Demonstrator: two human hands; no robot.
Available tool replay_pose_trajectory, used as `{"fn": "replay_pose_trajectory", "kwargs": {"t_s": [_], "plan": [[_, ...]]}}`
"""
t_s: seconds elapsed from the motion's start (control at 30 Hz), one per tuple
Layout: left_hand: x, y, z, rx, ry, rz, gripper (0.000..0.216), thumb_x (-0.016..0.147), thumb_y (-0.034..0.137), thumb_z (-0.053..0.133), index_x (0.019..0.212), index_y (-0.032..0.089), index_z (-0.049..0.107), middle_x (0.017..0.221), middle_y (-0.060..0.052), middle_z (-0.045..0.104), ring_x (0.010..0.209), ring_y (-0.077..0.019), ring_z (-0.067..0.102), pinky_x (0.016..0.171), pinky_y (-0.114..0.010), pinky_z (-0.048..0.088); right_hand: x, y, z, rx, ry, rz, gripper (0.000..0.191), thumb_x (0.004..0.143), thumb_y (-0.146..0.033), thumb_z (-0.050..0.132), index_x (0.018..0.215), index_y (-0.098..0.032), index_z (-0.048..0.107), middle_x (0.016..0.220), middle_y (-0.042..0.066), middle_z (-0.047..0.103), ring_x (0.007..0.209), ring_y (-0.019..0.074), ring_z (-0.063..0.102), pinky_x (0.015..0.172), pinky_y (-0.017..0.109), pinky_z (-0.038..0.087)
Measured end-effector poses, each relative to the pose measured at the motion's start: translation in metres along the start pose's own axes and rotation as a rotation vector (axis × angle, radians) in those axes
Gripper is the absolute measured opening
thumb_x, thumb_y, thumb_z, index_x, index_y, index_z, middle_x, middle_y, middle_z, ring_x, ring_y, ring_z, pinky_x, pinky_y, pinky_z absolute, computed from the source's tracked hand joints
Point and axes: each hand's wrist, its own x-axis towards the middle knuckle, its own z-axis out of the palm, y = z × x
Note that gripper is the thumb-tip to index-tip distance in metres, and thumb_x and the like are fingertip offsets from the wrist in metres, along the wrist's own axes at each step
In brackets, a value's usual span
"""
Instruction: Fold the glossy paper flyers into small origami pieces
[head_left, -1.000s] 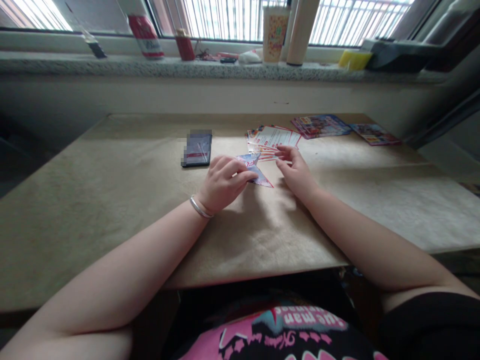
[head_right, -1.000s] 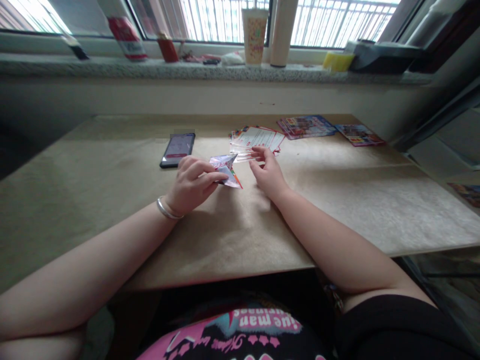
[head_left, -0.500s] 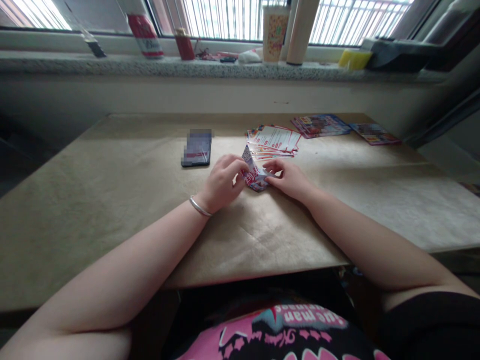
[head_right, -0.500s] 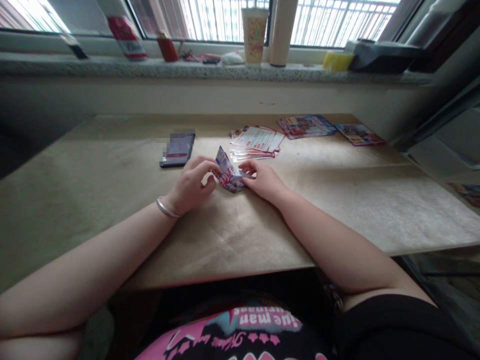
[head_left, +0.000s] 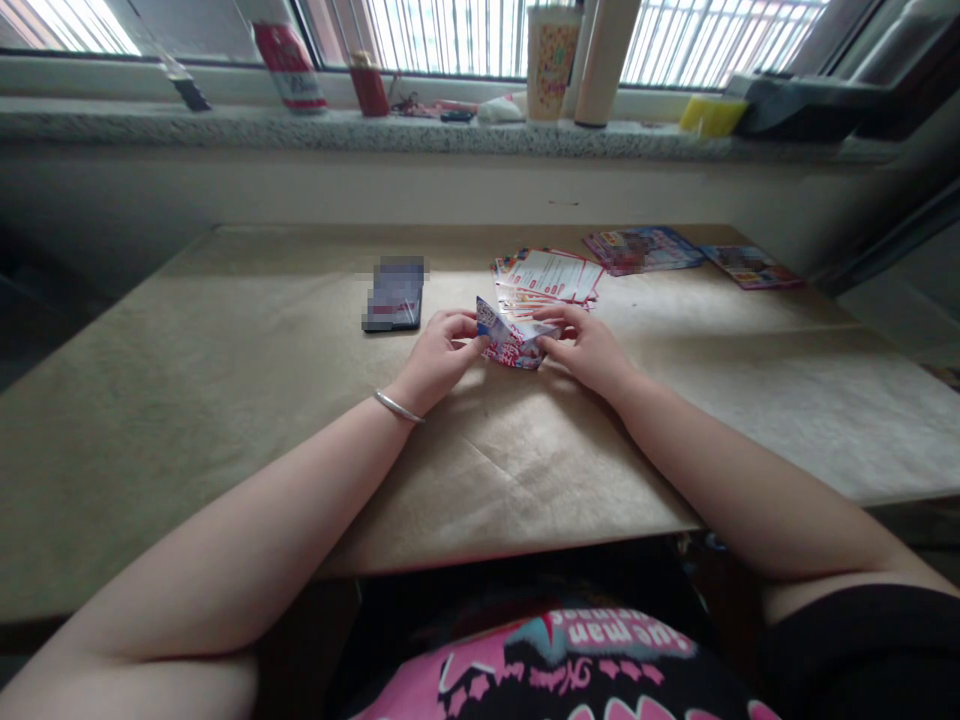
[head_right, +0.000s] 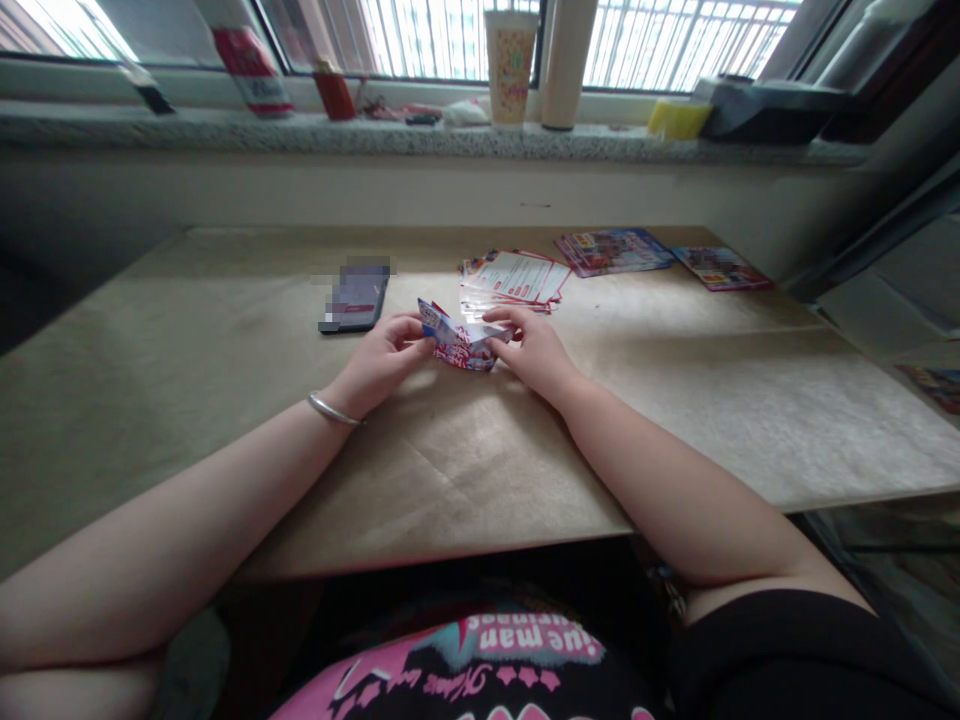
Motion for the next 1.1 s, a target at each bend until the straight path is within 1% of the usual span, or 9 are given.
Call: {"fn": "replay_pose_trajectory", "kwargs": {"t_s": [0.1, 0.2, 0.23, 0.37, 0.5, 0.6, 0.8, 0.97, 1.1], "plan": [[0.001, 0.000, 0.001, -0.093, 0.055, -0.044, 0.024, 0.075, 0.034, 0.073, 0.072, 0.014, 0.059, 0.109, -0.010, 0.061, 0.091, -0.0164, 0.063, 0.079, -0.031, 0.058, 0.001, 0.002, -0.001, -0.086, 0.097, 0.078, 0.049, 0.070, -0.033, 0.074, 0.115, -0.019, 0.061, 0.124, 0.013, 0.063, 0.091, 0.0216, 0.064, 0.082, 0.040, 0.052], [-0.001, 0.003, 0.005, -0.276, 0.124, -0.159, 0.028, 0.075, 0.036, 0.073, 0.075, 0.014, 0.055, 0.112, -0.008, 0.062, 0.081, -0.0125, 0.066, 0.073, -0.027, 0.058, 0.001, 0.002, -0.002, -0.140, 0.036, 0.203, 0.059, 0.072, -0.046, 0.074, 0.122, -0.018, 0.057, 0.105, 0.011, 0.070, 0.087, 0.0235, 0.065, 0.082, 0.042, 0.052], [-0.002, 0.004, 0.007, -0.333, 0.141, -0.196, 0.029, 0.074, 0.036, 0.074, 0.078, 0.014, 0.055, 0.106, -0.006, 0.064, 0.080, -0.0120, 0.067, 0.074, -0.026, 0.058, 0.000, 0.001, -0.002, -0.126, 0.001, 0.233, 0.058, 0.074, -0.049, 0.072, 0.121, -0.018, 0.058, 0.097, 0.010, 0.071, 0.087, 0.0243, 0.066, 0.082, 0.042, 0.051], [-0.004, 0.009, 0.011, -0.469, 0.173, -0.272, 0.033, 0.071, 0.034, 0.077, 0.087, 0.016, 0.055, 0.089, -0.002, 0.067, 0.080, -0.0124, 0.067, 0.076, -0.025, 0.057, -0.001, -0.006, 0.001, 0.065, -0.096, 0.264, 0.046, 0.075, -0.046, 0.071, 0.110, -0.018, 0.061, 0.087, 0.007, 0.072, 0.085, 0.0234, 0.067, 0.078, 0.038, 0.051], [-0.004, 0.015, 0.012, -0.509, 0.146, -0.252, 0.034, 0.070, 0.028, 0.076, 0.095, 0.017, 0.055, 0.098, -0.002, 0.069, 0.090, -0.0129, 0.067, 0.076, -0.023, 0.056, 0.000, -0.008, 0.008, 0.361, 0.011, 0.316, 0.050, 0.067, -0.035, 0.075, 0.109, -0.022, 0.051, 0.088, 0.003, 0.073, 0.080, 0.0186, 0.068, 0.074, 0.033, 0.051], [-0.004, 0.017, 0.012, -0.501, 0.108, -0.231, 0.034, 0.072, 0.027, 0.074, 0.097, 0.018, 0.054, 0.100, -0.002, 0.070, 0.091, -0.0117, 0.067, 0.077, -0.021, 0.055, 0.002, -0.006, 0.009, 0.424, 0.050, 0.285, 0.042, 0.064, -0.032, 0.075, 0.097, -0.022, 0.050, 0.084, 0.001, 0.072, 0.080, 0.0165, 0.067, 0.074, 0.031, 0.050], [-0.003, 0.014, 0.014, -0.521, 0.148, -0.206, 0.039, 0.072, 0.023, 0.074, 0.098, 0.020, 0.045, 0.084, 0.002, 0.070, 0.081, -0.0118, 0.069, 0.079, -0.027, 0.056, 0.003, -0.006, 0.008, 0.402, -0.005, 0.203, 0.029, 0.064, -0.031, 0.072, 0.086, -0.022, 0.054, 0.077, -0.001, 0.068, 0.068, 0.0128, 0.060, 0.063, 0.027, 0.046], [-0.005, 0.014, 0.016, -0.424, 0.008, -0.090, 0.033, 0.078, 0.030, 0.071, 0.100, 0.017, 0.050, 0.088, -0.002, 0.069, 0.080, -0.0125, 0.068, 0.075, -0.025, 0.055, 0.000, -0.009, 0.013, 0.339, -0.110, 0.068, 0.021, 0.070, -0.033, 0.067, 0.084, -0.021, 0.056, 0.079, 0.000, 0.067, 0.070, 0.0134, 0.060, 0.066, 0.028, 0.046], [-0.006, 0.015, 0.017, -0.376, -0.071, -0.028, 0.029, 0.081, 0.032, 0.069, 0.098, 0.015, 0.053, 0.091, -0.004, 0.069, 0.083, -0.0135, 0.068, 0.073, -0.023, 0.055, -0.001, -0.008, 0.015, 0.290, -0.109, 0.063, 0.020, 0.074, -0.033, 0.064, 0.088, -0.020, 0.058, 0.081, 0.000, 0.067, 0.070, 0.0133, 0.059, 0.064, 0.027, 0.044]]}}
